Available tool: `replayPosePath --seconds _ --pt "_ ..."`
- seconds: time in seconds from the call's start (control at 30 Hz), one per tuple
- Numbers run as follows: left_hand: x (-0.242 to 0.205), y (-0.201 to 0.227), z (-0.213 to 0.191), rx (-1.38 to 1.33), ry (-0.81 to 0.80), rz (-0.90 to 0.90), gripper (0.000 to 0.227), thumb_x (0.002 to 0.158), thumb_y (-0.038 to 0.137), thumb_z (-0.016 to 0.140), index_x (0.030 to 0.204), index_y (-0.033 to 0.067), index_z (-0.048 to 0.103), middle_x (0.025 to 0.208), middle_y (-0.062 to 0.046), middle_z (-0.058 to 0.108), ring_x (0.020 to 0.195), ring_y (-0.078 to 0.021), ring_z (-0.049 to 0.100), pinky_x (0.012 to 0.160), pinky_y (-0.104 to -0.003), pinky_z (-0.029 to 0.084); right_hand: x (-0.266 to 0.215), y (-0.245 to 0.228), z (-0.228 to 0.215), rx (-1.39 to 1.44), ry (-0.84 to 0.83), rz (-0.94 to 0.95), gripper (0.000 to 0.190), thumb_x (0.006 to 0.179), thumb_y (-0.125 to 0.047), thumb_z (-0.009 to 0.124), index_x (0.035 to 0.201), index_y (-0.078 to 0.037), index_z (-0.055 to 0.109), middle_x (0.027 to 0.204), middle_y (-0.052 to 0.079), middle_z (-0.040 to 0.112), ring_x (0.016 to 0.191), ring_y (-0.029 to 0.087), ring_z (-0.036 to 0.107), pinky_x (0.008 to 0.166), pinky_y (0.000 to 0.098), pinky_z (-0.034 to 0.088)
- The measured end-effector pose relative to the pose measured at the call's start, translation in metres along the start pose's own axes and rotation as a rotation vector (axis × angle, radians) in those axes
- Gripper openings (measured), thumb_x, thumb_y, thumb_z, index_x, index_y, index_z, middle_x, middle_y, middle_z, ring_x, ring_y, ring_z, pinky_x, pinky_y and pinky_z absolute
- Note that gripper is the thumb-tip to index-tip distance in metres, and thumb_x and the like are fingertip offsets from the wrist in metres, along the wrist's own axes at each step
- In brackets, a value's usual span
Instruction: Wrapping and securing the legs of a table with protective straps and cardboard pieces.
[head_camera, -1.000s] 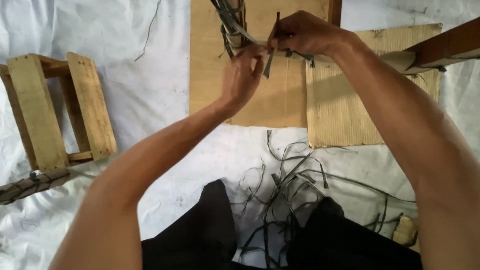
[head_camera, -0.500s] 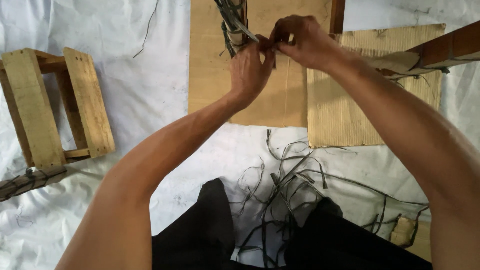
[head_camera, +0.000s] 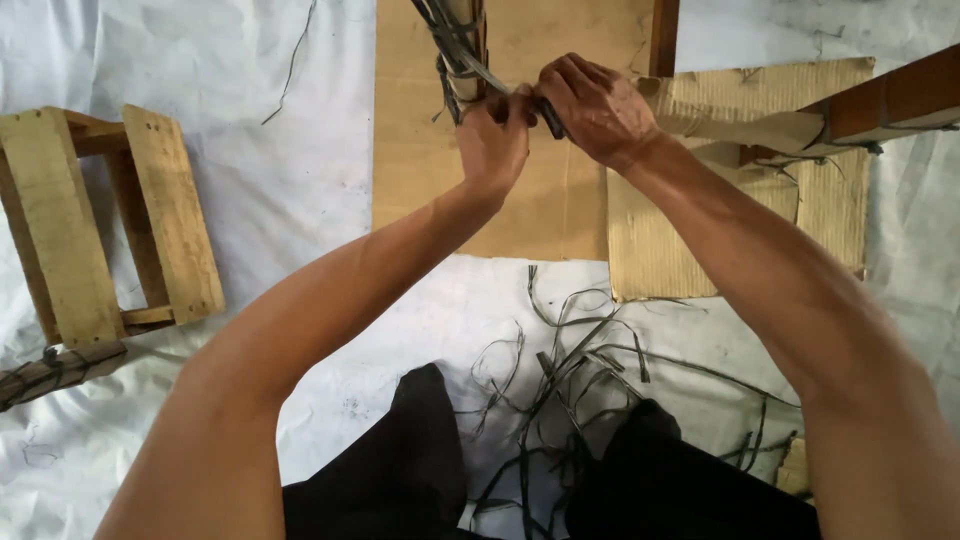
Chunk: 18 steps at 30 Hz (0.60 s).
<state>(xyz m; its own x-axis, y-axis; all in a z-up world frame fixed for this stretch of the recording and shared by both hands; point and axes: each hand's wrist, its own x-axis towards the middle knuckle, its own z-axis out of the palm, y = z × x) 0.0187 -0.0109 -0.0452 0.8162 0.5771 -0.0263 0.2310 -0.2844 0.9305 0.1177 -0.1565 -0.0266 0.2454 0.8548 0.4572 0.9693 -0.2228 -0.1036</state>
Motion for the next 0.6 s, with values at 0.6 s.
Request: replayPosePath --seconds 0.6 --pt "-0.010 0.004 0.014 -0.261 0.055 -0.294 0.029 0.091 0.023 0.069 0.080 -0.0032 0.073 0.059 -0.009 0.063 0.051 -0.0145 0.055 0.050 -0.035 0.044 -0.001 0.010 -0.010 0.056 -0.042 -0.010 0.004 0.100 -0.004 0.068 0.099 -0.008 0.069 0.114 0.006 0.073 0.109 0.023 0.068 0.095 0.0346 0.059"
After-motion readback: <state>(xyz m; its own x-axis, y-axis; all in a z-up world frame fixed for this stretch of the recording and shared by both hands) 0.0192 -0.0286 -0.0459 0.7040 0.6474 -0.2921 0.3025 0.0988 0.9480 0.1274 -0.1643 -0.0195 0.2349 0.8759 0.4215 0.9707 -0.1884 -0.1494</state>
